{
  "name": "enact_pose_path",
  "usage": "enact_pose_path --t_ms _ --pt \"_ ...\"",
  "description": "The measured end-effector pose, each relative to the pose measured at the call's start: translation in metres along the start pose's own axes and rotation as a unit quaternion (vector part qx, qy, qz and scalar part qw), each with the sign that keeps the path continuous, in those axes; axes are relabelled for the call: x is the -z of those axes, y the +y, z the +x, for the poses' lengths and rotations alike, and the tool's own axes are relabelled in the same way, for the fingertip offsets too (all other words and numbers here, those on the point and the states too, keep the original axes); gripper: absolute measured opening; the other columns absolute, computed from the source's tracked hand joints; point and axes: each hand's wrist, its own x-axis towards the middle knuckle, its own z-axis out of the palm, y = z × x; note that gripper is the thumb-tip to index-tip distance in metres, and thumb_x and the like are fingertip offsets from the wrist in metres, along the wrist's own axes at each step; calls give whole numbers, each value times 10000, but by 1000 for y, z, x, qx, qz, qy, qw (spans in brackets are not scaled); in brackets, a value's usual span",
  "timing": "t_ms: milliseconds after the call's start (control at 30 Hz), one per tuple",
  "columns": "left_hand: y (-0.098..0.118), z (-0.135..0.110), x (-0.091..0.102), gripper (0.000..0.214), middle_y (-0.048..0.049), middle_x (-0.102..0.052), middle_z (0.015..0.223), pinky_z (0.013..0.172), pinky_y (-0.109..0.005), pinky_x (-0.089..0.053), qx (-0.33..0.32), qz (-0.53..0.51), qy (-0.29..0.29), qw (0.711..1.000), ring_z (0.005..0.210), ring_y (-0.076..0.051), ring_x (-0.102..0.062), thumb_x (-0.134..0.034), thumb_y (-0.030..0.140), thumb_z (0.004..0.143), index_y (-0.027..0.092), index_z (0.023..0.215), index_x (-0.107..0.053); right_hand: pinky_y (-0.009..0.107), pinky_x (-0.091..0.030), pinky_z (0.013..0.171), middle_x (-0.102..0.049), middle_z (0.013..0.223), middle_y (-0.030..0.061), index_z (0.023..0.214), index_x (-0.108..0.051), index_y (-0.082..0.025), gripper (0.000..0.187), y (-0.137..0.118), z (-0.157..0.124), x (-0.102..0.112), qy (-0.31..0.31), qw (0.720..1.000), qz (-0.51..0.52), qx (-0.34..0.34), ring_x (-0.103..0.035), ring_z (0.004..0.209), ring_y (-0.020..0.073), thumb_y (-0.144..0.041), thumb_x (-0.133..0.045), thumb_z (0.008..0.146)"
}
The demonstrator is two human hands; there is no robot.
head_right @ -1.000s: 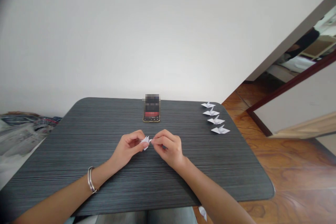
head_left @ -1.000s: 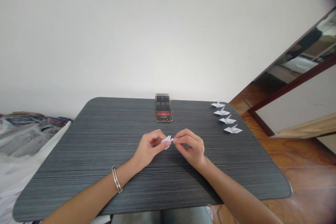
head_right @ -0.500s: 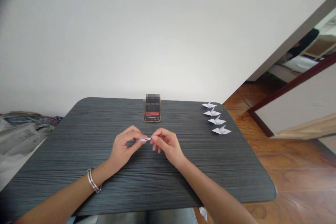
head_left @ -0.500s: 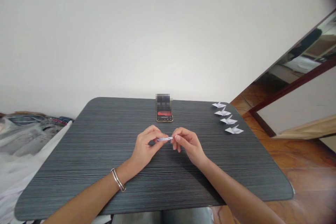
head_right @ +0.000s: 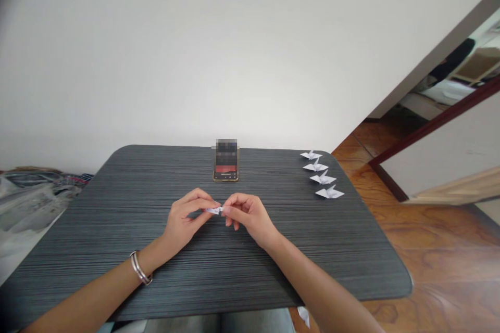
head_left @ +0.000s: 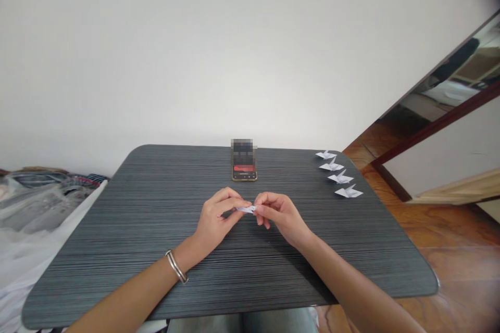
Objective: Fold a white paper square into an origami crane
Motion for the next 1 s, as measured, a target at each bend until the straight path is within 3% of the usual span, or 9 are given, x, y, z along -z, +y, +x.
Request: enact_pose_path --t_ms 467,533,600,733,833,1000 --pt "-1 -1 -6 104 -36 -632 741 594 -217 -456 29 -27 -34 999 656 -110 -567 -576 180 792 169 837 -668 148 -315 337 -542 462 -37 638 -581 -143 199 2 1 3 12 1000 -13 -22 -439 370 51 -305 -660 722" --pt "0 -1 -6 106 -37 -636 743 591 -220 -457 34 -27 -30 999 654 -112 -565 -572 189 794 172 834 -669 158 -331 340 -539 488 -38 671 -572 -158 175 3 -1 2 37 998 -47 18 -452 389 64 -302 -651 731" --pt "1 -1 -5 111 -41 -638 747 583 -221 -458 38 -29 -25 999 652 -114 -564 -571 194 795 172 836 -671 176 -378 375 -563 575 -23 730 -574 -179 115 4 -3 1 91 983 -116 109 -511 475 92 -270 -644 741" --pt "3 -1 -4 113 -46 -640 757 583 -221 -461 38 -30 -26 998 662 -118 -569 -575 191 792 172 844 -673 234 -466 482 -631 761 45 774 -606 -199 40 4 -8 0 116 905 -283 297 -591 678 151 -161 -611 763" --pt "3 0 -5 108 -44 -639 755 591 -223 -462 34 -29 -27 999 660 -118 -570 -578 191 790 171 841 -672 243 -477 470 -652 781 58 792 -620 -204 94 5 -9 -1 100 871 -334 347 -608 666 155 -116 -590 774" --pt "2 -1 -5 109 -41 -637 752 593 -221 -456 31 -28 -30 999 655 -113 -567 -578 182 792 165 852 -667 244 -489 475 -673 785 59 819 -630 -202 129 6 -9 -1 108 856 -350 366 -632 668 158 -89 -598 767"
